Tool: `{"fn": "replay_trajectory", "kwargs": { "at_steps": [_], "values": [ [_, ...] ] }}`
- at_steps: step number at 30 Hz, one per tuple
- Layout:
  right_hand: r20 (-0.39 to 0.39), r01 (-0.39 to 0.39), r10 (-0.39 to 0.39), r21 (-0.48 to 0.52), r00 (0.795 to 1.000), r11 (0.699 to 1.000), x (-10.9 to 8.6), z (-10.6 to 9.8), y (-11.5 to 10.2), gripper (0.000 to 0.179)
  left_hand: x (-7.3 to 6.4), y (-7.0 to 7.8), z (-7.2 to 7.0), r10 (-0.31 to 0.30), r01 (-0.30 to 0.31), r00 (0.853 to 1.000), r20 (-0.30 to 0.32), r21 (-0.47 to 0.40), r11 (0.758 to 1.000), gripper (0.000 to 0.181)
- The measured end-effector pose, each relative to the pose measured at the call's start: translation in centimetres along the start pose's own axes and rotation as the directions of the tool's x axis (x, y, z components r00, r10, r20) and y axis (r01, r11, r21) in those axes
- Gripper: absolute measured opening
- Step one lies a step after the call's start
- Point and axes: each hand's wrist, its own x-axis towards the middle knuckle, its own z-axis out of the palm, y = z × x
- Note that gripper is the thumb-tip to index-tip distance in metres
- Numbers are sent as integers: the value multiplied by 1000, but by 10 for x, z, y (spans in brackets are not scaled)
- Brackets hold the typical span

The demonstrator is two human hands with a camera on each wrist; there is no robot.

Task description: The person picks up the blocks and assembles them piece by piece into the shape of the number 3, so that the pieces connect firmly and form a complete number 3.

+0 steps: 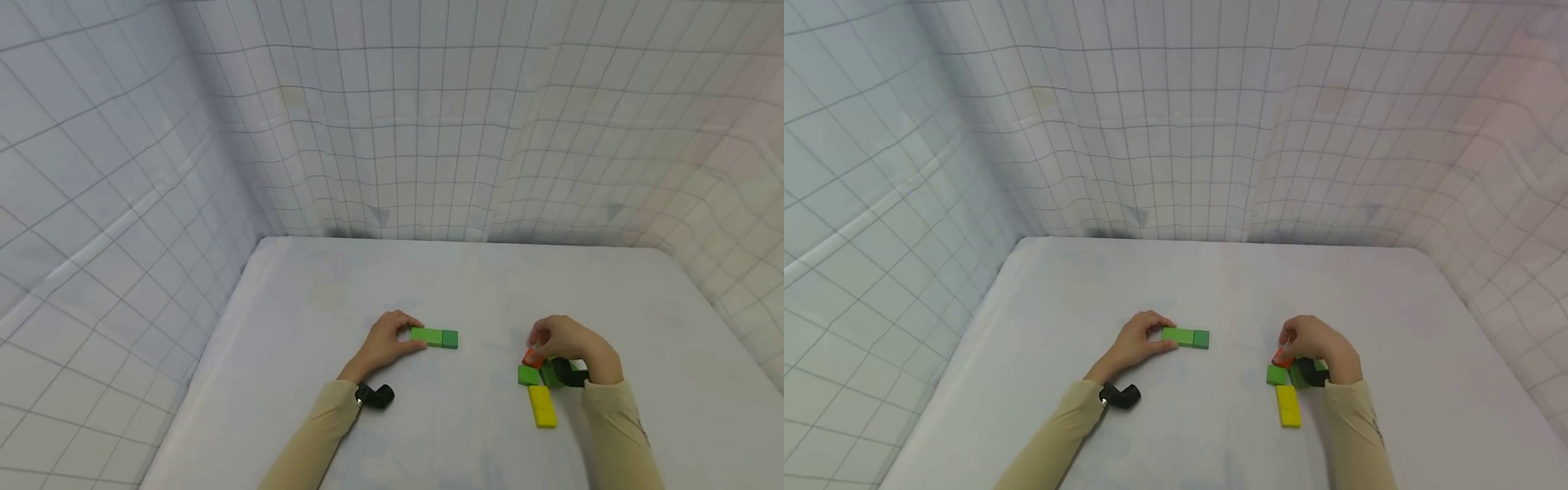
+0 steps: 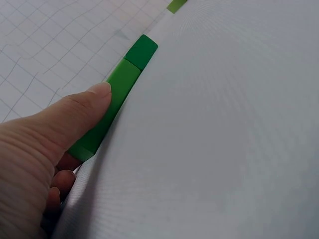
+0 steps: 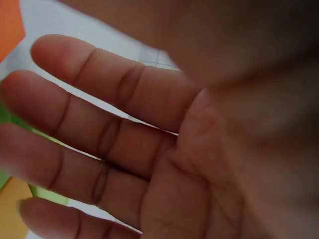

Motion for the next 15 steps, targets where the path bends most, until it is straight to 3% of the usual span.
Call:
{"fn": "replay_trajectory", "kwargs": {
  "at_steps": [15],
  "values": [
    [13, 0, 0, 30, 1000, 1000, 8, 10, 5, 17, -1, 1, -1, 11, -11, 1000, -5, 11, 1000, 35]
  ]
}}
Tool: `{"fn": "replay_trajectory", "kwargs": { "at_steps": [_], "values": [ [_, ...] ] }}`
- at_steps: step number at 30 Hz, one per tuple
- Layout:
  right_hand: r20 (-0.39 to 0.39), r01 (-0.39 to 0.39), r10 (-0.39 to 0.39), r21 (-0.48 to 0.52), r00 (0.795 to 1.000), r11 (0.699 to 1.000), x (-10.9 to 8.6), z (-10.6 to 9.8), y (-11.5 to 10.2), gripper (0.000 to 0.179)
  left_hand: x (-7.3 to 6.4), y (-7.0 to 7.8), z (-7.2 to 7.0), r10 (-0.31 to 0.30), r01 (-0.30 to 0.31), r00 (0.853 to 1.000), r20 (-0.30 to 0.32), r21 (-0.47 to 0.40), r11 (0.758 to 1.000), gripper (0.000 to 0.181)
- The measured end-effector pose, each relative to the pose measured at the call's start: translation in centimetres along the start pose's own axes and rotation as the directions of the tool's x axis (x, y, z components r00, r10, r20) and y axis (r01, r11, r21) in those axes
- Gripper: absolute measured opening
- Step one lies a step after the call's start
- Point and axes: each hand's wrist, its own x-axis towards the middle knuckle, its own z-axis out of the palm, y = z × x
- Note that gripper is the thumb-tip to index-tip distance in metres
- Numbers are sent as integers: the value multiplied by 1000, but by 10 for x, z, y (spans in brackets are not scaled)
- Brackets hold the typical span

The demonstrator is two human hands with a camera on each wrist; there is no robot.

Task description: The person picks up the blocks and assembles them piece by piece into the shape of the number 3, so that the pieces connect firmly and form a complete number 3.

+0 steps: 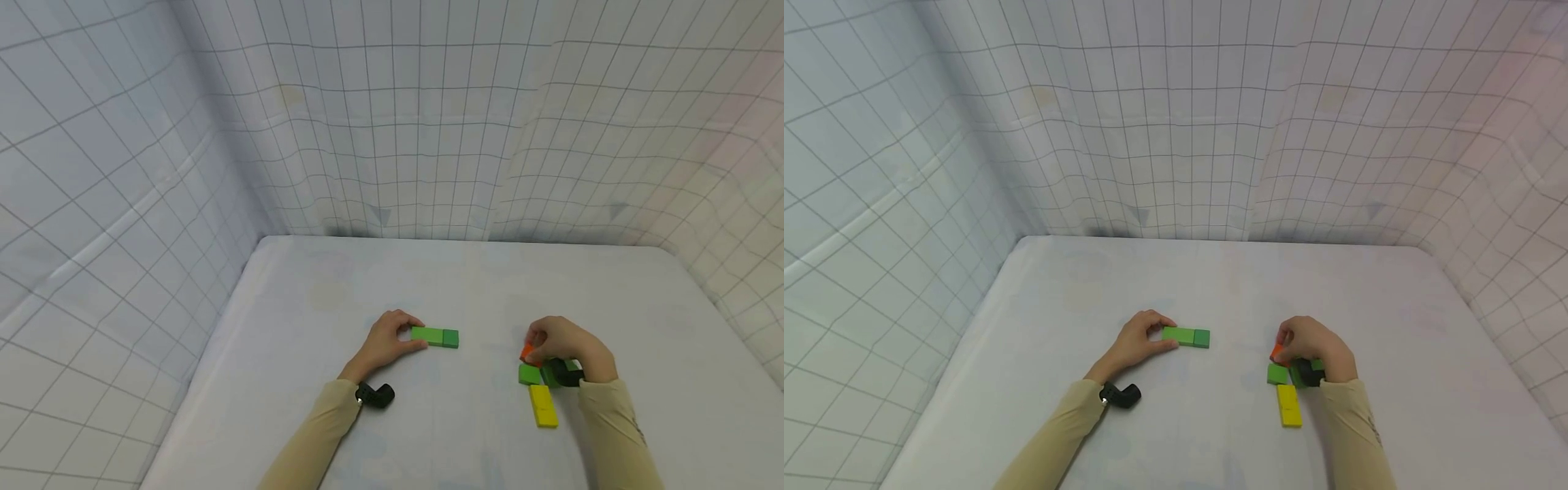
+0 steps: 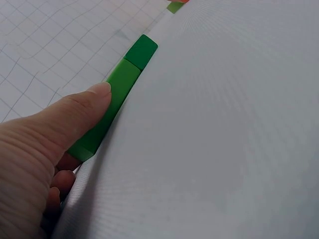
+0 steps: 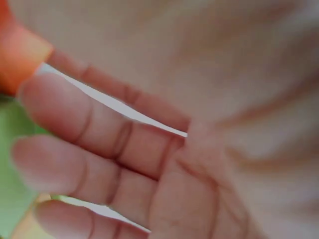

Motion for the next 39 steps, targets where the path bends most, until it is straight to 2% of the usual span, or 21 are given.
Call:
{"fn": "replay_trajectory", "kwargs": {
  "at_steps": [10, 17, 22, 31, 39],
  "values": [
    [-87, 50, -61, -121, 994, 991, 15, 11, -18, 16, 0, 2, -1, -18, 18, 1000, 4, -3, 1000, 35],
    [-154, 30, -49, -124, 987, 992, 22, 19, -26, 22, 0, 2, -1, -15, 15, 1000, 1, -7, 1000, 35],
    [-180, 42, -68, -146, 981, 988, 24, 23, -27, 23, -1, 2, -1, -14, 14, 1000, 7, -9, 1000, 35],
    [-174, 90, -118, -160, 978, 983, 27, 28, -32, 22, 0, 1, 0, -10, 10, 1000, 6, -9, 1000, 35],
    [-160, 31, -54, -148, 986, 989, 29, 30, -33, 22, -1, 1, -1, 1, -1, 1000, 3, -10, 1000, 35]
  ]
}}
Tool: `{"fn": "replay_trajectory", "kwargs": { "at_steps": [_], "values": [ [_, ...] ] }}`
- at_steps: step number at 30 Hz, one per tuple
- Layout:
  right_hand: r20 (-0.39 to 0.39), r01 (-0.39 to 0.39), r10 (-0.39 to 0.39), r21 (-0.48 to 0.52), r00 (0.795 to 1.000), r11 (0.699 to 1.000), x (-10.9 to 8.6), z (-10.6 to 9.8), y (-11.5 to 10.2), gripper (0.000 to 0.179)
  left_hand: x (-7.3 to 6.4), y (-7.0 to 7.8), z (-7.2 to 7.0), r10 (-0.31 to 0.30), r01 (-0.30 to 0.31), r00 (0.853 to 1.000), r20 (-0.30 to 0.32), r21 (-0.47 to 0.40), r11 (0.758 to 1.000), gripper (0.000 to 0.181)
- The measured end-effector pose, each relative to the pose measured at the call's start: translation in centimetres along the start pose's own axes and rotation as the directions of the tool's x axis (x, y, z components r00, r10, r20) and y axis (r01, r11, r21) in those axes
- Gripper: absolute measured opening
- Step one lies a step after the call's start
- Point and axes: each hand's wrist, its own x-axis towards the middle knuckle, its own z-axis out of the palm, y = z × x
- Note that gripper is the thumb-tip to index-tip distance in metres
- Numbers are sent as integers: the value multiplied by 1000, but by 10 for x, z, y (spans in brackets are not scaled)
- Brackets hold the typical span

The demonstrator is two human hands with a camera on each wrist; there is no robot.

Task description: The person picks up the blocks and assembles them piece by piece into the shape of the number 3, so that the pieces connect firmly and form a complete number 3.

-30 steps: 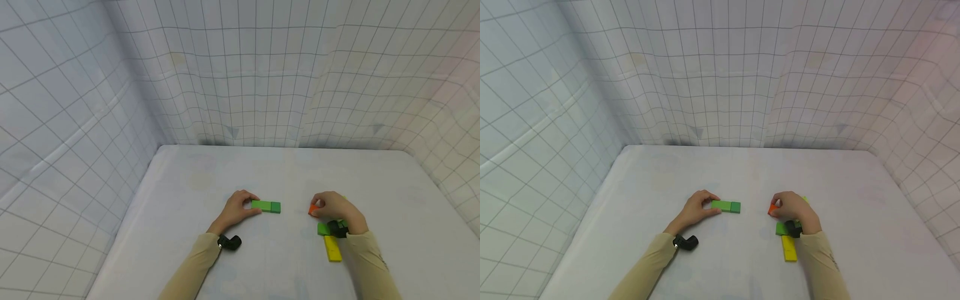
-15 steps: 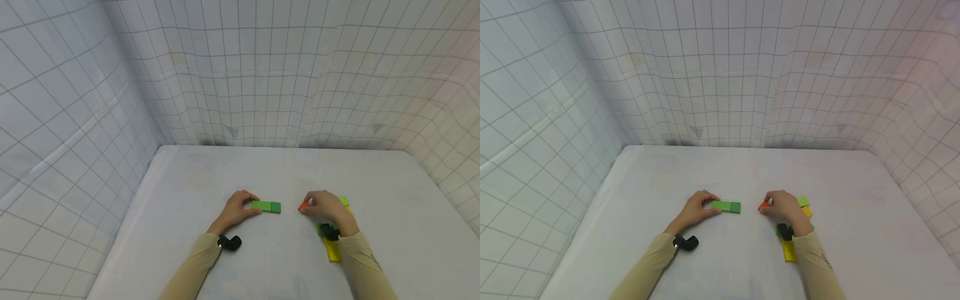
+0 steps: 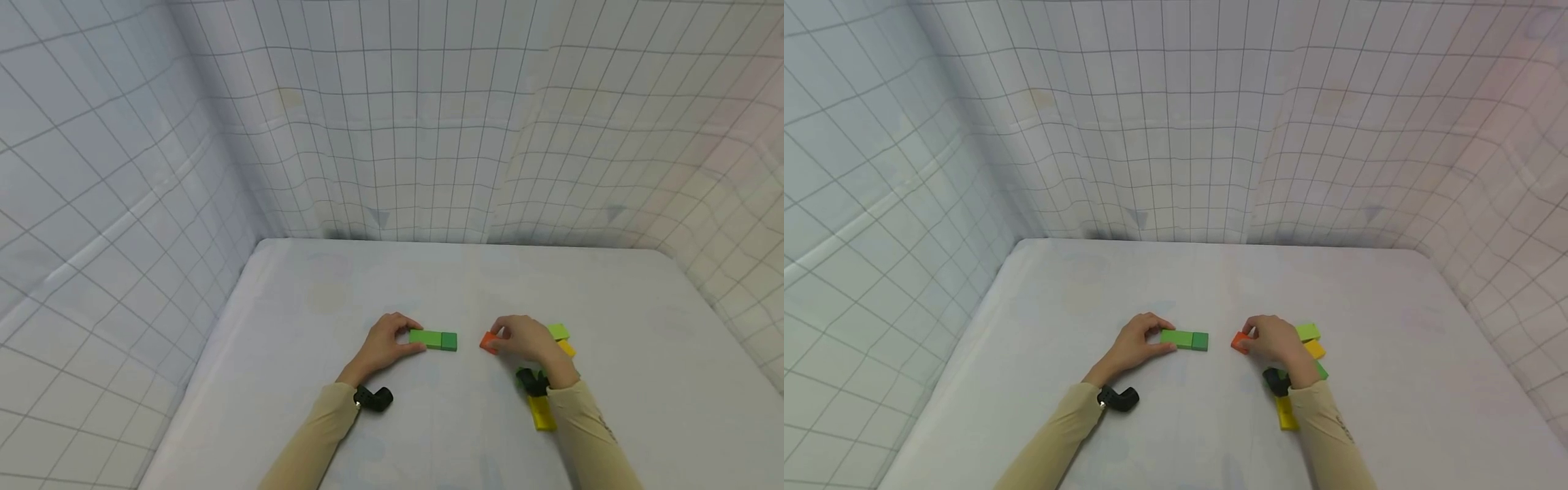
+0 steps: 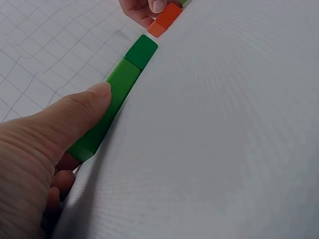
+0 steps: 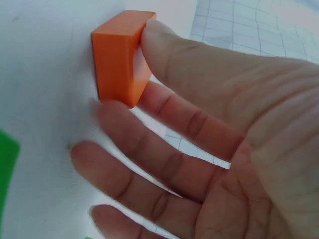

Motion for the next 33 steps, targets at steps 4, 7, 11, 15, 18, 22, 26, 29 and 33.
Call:
{"fn": "replay_trajectory", "kwargs": {
  "at_steps": [4, 7, 11, 15, 18, 22, 26, 29, 33],
  "values": [
    [5, -24, 24, -11, 1000, 1000, 2, 1, -1, 22, 0, 0, 0, 0, 0, 1000, 0, 5, 1000, 35],
    [8, -22, 22, -1, 1000, 1000, 3, 2, -2, 23, 0, 0, 0, 4, -4, 1000, -3, 9, 1000, 35],
    [15, -35, 35, 46, 999, 998, 7, 4, -3, 22, 0, 1, -1, -1, 1, 1000, -4, 10, 1000, 35],
    [12, -73, 72, 97, 997, 993, 13, 7, -5, 22, 1, 1, -1, -2, 2, 1000, -4, 6, 1000, 35],
    [10, -111, 111, 143, 994, 983, 19, 12, -7, 23, 1, 0, -1, -1, 1, 1000, -5, 4, 1000, 34],
    [-11, -133, 138, 208, 990, 969, 27, 17, -9, 23, 1, -1, 0, -2, 2, 1000, -6, 4, 1000, 34],
    [-45, -122, 139, 261, 989, 957, 34, 21, -13, 23, 0, -1, 0, -11, 11, 1000, -1, 11, 1000, 35],
    [-57, -124, 146, 288, 988, 949, 39, 25, -14, 23, 0, 0, 0, -10, 10, 1000, 0, 13, 1000, 35],
    [-72, -127, 157, 314, 985, 941, 46, 30, -14, 24, -1, 1, 0, 5, -5, 1000, -2, 10, 1000, 35]
  ]
}}
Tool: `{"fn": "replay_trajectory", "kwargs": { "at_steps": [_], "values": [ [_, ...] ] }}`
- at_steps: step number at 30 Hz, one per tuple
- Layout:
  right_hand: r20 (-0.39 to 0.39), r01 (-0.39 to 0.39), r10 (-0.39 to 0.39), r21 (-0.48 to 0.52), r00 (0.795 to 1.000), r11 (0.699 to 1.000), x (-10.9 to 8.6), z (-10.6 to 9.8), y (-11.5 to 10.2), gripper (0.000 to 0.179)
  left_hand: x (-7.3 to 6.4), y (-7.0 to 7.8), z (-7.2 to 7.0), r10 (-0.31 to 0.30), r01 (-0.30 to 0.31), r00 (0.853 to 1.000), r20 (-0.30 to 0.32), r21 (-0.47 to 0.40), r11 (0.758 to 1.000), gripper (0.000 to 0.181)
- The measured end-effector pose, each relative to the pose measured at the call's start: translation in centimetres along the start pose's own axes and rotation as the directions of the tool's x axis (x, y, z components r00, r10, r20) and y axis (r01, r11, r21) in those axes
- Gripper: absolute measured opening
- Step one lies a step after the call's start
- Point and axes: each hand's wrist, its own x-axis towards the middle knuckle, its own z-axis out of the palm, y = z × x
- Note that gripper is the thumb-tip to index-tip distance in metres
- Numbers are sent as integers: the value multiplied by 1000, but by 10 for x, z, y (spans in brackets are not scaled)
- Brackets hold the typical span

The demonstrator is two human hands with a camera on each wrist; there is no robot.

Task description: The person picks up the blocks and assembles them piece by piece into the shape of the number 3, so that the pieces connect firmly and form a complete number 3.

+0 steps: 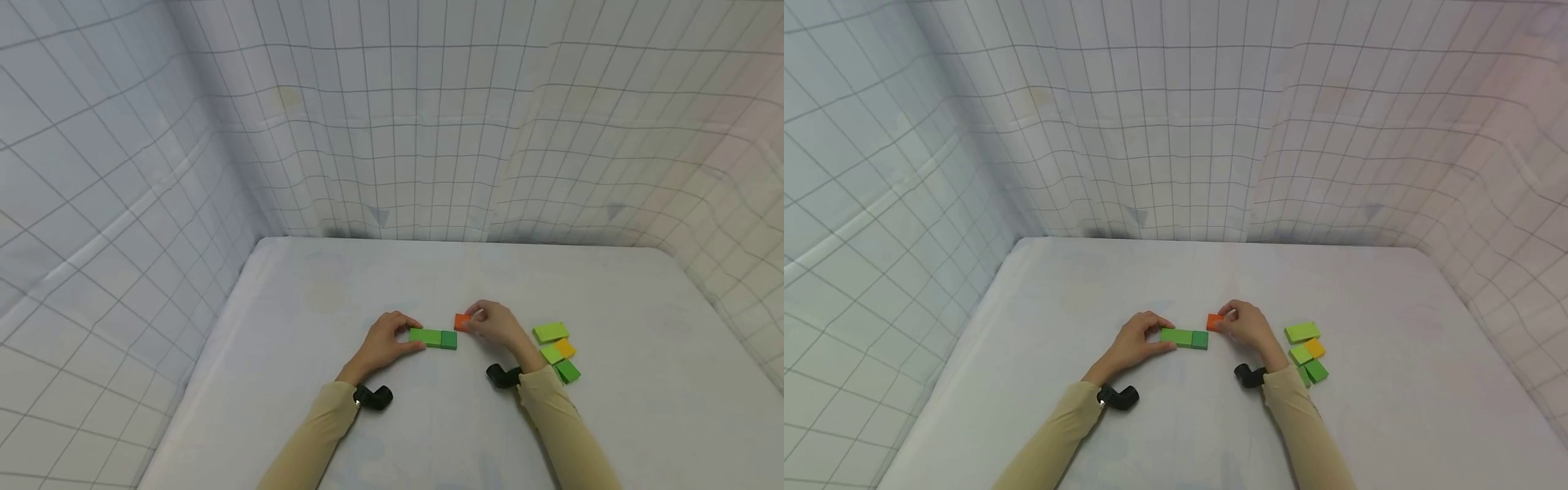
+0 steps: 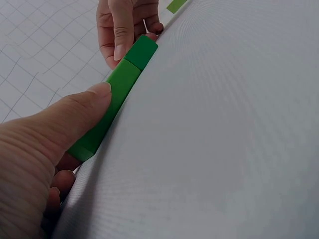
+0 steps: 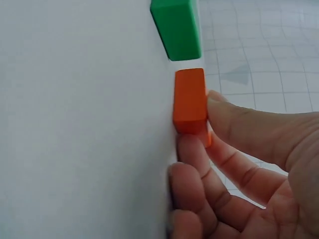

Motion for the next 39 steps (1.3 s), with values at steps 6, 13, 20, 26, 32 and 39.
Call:
{"fn": "replay_trajectory", "kwargs": {
  "at_steps": [6, 13, 20, 26, 32, 39],
  "values": [
    [-20, 34, -34, 13, 999, 999, 3, 5, 2, 25, 0, 0, -1, -9, 9, 1000, 0, 3, 1000, 35],
    [-13, 59, -59, 14, 998, 998, 3, 4, 1, 23, 2, 0, -1, -27, 27, 1000, 9, 8, 1000, 35],
    [1, 73, -73, 4, 997, 997, 4, 3, 2, 24, 3, 1, -1, -18, 18, 1000, 5, 2, 1000, 34],
    [21, 73, -73, 22, 997, 997, 4, 2, 4, 24, 3, 1, -1, -10, 10, 1000, 5, 15, 1000, 35],
    [29, 82, -84, 39, 996, 996, 2, 1, 4, 24, 3, -1, 0, -16, 16, 1000, 6, 12, 1000, 35],
    [39, 85, -87, 43, 995, 995, 1, 2, 3, 23, 3, -2, 1, -22, 22, 1000, 7, -3, 1000, 34]
  ]
}}
